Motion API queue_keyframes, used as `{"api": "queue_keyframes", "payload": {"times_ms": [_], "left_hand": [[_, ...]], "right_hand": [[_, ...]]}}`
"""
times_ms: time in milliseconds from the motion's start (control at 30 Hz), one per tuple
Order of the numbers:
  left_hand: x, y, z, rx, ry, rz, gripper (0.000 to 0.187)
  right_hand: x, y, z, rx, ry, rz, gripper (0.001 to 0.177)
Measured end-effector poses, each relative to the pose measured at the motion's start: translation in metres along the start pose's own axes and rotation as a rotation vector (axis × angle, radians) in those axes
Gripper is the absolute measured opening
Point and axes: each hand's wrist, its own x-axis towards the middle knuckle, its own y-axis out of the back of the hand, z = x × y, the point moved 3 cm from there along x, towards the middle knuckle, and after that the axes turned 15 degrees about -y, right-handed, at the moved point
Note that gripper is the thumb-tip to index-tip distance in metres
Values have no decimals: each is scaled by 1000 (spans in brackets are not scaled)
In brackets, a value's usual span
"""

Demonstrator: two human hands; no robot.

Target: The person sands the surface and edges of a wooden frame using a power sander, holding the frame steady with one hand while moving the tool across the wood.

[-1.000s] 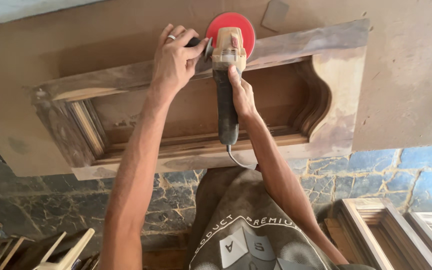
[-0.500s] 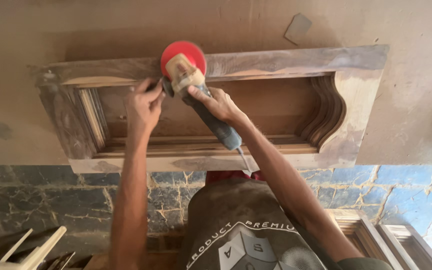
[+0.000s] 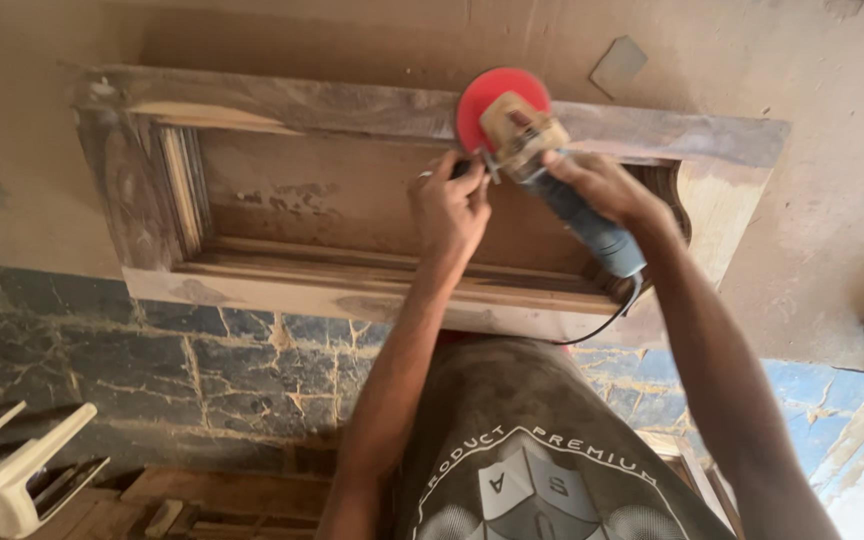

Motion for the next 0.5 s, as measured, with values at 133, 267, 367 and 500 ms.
{"api": "queue_keyframes", "payload": {"times_ms": [133, 267, 367, 500], "left_hand": [[-1, -34, 28, 49, 53, -43, 28], [-2, -65, 56, -48, 100, -154, 31], [-1, -88, 77, -69, 88, -150, 36], [-2, -124, 106, -24, 80, -144, 45]], "right_hand": [[-10, 34, 34, 69, -274, -48, 72], [-20, 69, 67, 95, -226, -54, 70], [-28, 96, 92, 151, -178, -65, 67], [-43, 124, 125, 204, -79, -68, 66]]}}
